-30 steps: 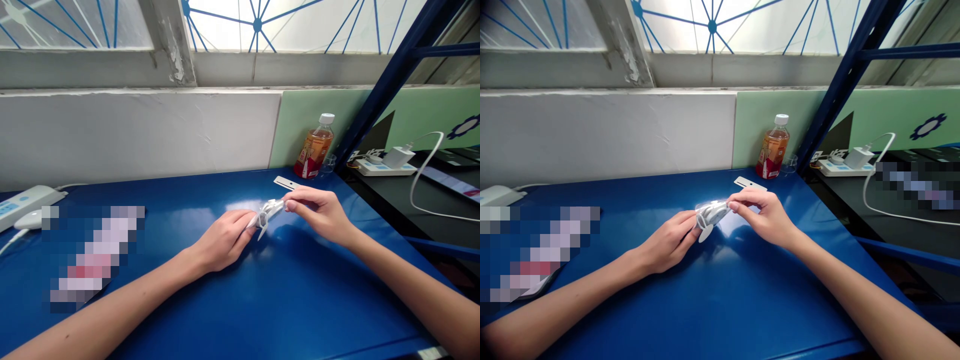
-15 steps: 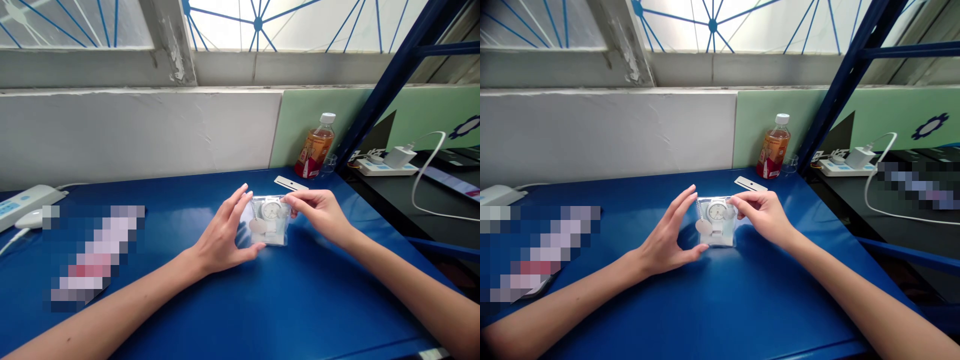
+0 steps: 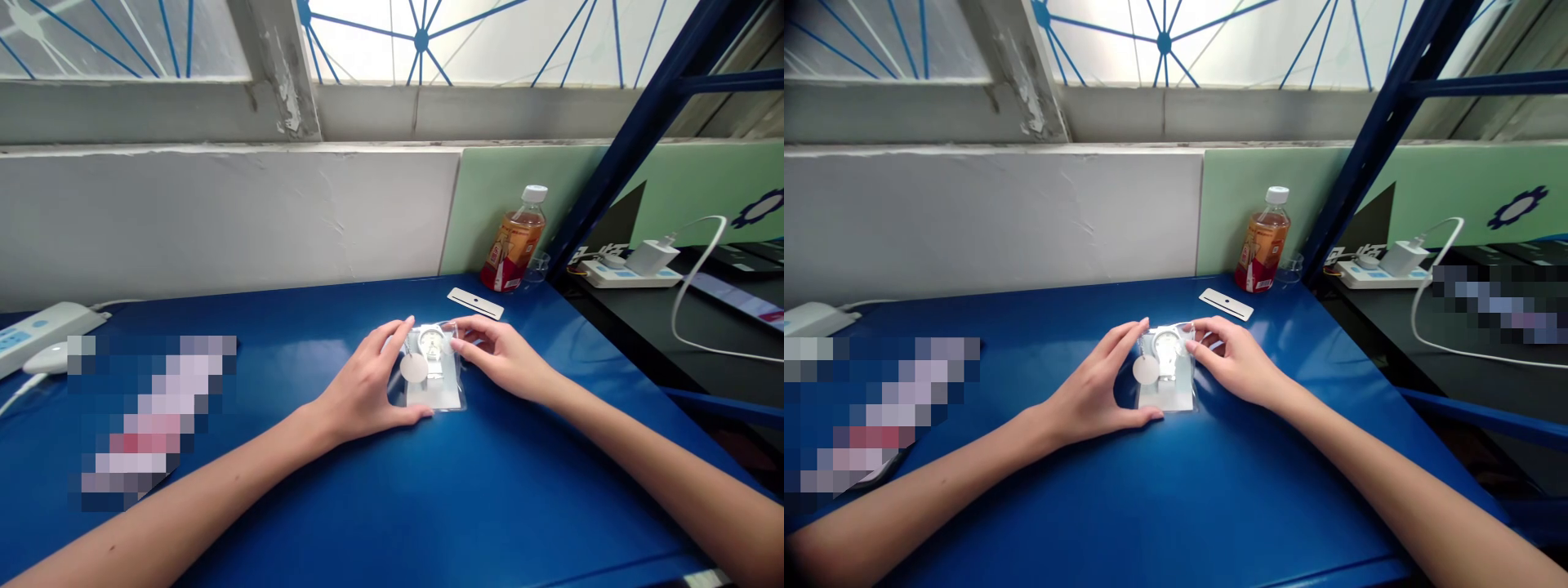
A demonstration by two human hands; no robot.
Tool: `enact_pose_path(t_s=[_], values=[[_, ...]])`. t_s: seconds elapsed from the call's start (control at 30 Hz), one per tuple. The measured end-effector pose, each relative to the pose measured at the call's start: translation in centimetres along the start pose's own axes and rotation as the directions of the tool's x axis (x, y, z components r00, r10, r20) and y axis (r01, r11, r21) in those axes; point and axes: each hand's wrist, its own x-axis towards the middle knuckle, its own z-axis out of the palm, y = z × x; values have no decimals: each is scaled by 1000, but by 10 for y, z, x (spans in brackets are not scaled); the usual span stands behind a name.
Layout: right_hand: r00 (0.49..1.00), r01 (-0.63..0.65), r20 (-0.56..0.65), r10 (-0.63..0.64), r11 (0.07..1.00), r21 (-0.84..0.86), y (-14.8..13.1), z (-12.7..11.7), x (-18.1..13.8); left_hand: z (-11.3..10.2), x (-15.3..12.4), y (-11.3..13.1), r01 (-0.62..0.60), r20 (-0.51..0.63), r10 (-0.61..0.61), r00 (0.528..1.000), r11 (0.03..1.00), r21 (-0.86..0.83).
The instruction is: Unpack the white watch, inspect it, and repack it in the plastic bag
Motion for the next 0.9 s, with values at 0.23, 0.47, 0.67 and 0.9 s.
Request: enact_pose_path(t_s=[0.23, 0.47, 0.67, 0.9], values=[[931, 310, 295, -215, 891, -331, 1, -6, -10, 0, 5, 1, 77, 78, -80, 994, 996, 38], [904, 284, 417, -95, 863, -417, -3, -9, -7, 2, 3, 0, 8, 21, -10, 1000, 997, 74], [901, 293, 425, -90, 848, -441, -2, -10, -7, 4, 3, -2, -14, -120, 17, 993, 1000, 24], [903, 293, 419, -97, 851, -436, 0, -11, -8, 4, 3, -3, 68, -110, -70, 991, 997, -23]])
